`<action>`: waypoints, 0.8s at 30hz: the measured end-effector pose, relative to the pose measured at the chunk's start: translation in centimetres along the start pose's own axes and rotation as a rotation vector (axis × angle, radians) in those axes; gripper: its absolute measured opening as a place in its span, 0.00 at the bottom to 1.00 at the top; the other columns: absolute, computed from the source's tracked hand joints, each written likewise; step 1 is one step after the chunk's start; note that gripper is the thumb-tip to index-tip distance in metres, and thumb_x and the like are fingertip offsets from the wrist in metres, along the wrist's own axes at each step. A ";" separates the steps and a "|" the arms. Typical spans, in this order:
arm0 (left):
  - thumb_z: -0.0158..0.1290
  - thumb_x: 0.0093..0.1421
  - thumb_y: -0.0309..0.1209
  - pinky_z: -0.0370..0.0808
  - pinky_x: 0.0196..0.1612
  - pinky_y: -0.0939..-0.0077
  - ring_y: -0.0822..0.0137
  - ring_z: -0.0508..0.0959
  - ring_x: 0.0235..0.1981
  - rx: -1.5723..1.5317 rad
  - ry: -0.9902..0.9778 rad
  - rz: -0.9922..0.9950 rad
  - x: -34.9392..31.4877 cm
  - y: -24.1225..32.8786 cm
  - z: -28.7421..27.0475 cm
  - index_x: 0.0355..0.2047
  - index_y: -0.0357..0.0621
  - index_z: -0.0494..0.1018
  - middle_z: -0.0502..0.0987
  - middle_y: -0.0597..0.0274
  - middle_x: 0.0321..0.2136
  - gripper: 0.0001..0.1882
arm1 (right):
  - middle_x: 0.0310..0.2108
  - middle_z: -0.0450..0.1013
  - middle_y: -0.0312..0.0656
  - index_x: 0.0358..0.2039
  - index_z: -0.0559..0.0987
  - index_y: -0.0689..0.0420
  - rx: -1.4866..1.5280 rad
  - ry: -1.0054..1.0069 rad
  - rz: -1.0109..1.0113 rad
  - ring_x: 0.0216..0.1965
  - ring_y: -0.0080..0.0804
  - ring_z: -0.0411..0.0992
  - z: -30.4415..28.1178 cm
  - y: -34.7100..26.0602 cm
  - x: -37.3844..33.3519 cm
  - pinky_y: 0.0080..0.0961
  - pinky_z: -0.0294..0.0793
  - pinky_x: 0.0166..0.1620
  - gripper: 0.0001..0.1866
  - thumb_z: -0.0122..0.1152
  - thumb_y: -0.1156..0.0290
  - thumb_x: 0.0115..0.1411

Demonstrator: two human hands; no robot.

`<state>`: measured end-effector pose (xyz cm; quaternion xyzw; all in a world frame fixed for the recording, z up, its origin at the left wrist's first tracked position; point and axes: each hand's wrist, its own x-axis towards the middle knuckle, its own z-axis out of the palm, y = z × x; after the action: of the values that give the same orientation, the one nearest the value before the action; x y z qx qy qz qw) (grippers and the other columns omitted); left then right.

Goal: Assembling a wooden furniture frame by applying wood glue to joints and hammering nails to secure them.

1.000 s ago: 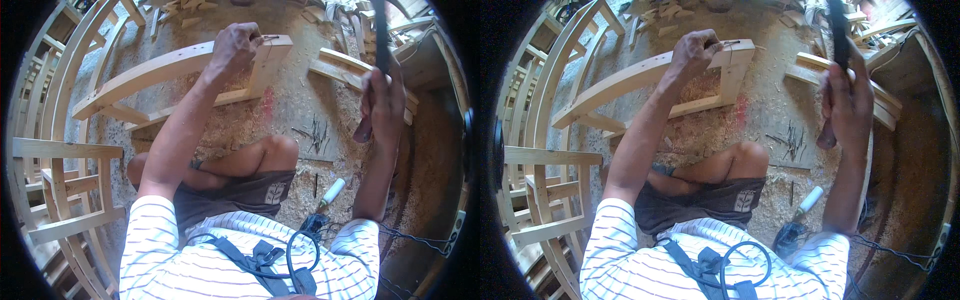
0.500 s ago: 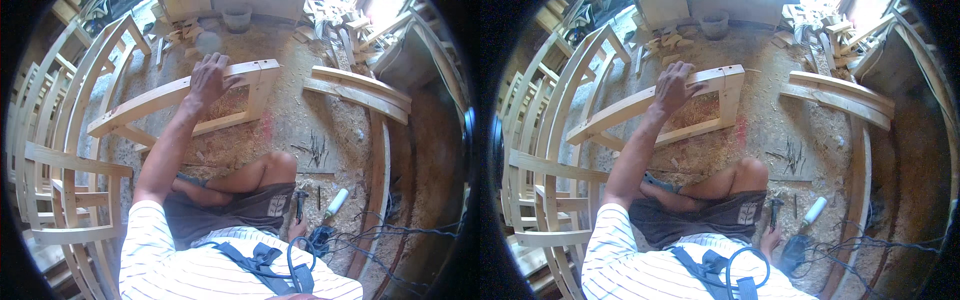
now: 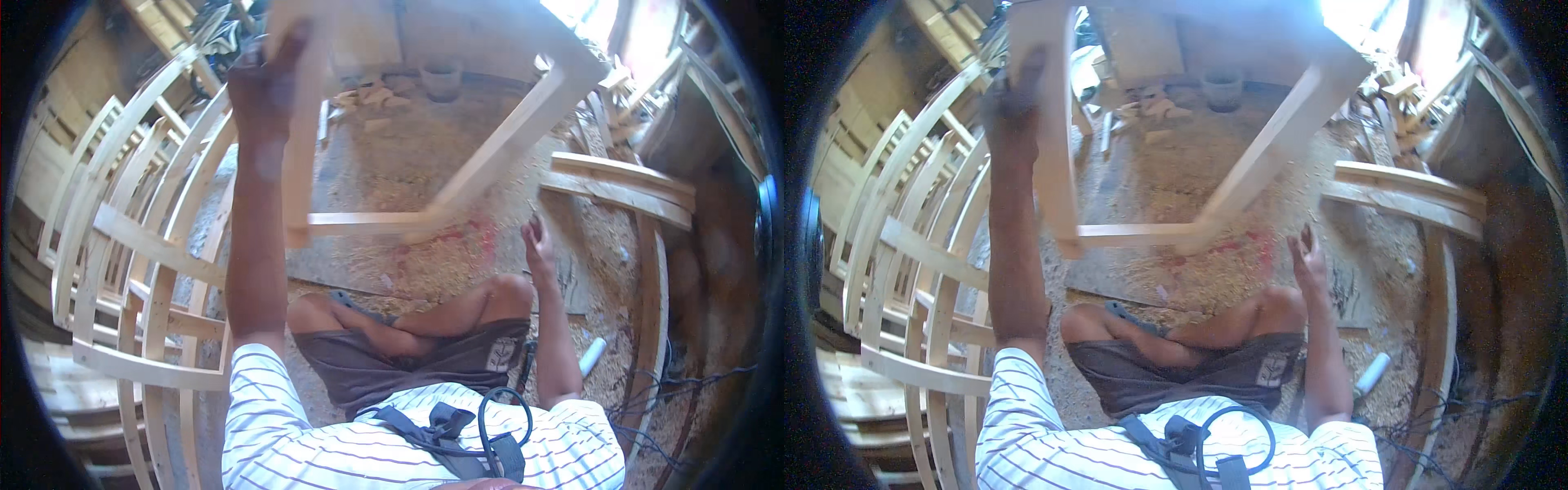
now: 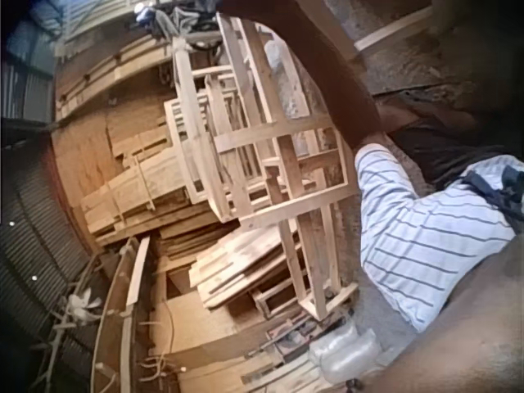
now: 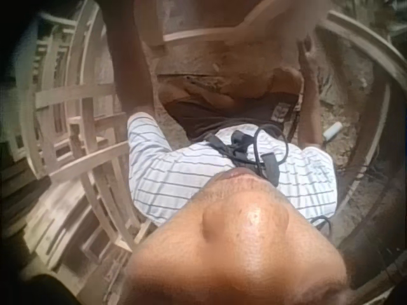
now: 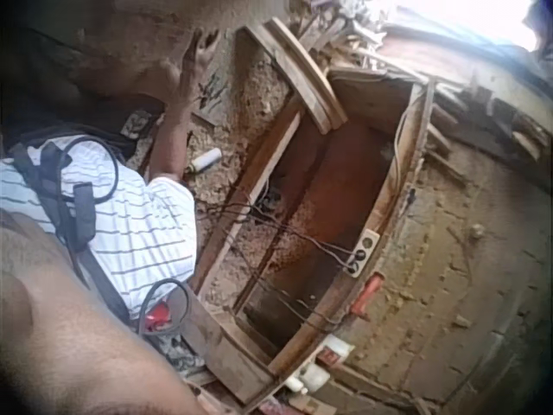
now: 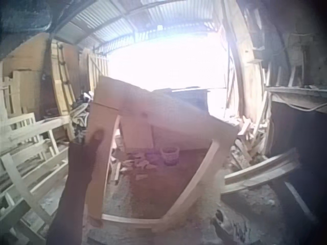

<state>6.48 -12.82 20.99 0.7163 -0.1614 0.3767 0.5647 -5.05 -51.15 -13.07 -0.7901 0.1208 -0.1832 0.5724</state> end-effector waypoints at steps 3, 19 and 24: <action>0.54 0.69 0.51 0.79 0.38 0.69 0.65 0.82 0.35 -0.152 0.138 -0.148 -1.9 -2.7 -5.1 0.48 0.32 0.76 0.80 0.60 0.34 0.28 | 0.70 0.55 0.57 0.69 0.59 0.65 0.205 -0.034 -0.541 0.75 0.50 0.46 2.8 -4.8 5.8 0.43 0.54 0.72 0.38 0.59 0.56 0.68; 0.47 0.70 0.24 0.77 0.39 0.68 0.64 0.79 0.35 0.162 0.762 -0.302 -19.8 -24.5 -19.4 0.46 0.33 0.79 0.82 0.54 0.42 0.12 | 0.32 0.77 0.36 0.29 0.80 0.52 -0.696 -0.111 -1.049 0.38 0.33 0.78 21.3 -17.7 8.2 0.36 0.77 0.41 0.30 0.68 0.34 0.47; 0.47 0.70 0.19 0.80 0.48 0.71 0.59 0.84 0.45 -0.073 0.066 -0.079 -14.3 -17.9 -10.7 0.46 0.35 0.75 0.82 0.51 0.46 0.09 | 0.40 0.77 0.38 0.40 0.81 0.51 -0.664 -0.202 -0.991 0.45 0.36 0.75 19.5 -15.7 8.7 0.37 0.75 0.48 0.28 0.67 0.38 0.53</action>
<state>4.91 -0.04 -0.86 0.6880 -0.1279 0.3715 0.6101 10.88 -32.86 -2.26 -0.9021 -0.2660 -0.3045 0.1505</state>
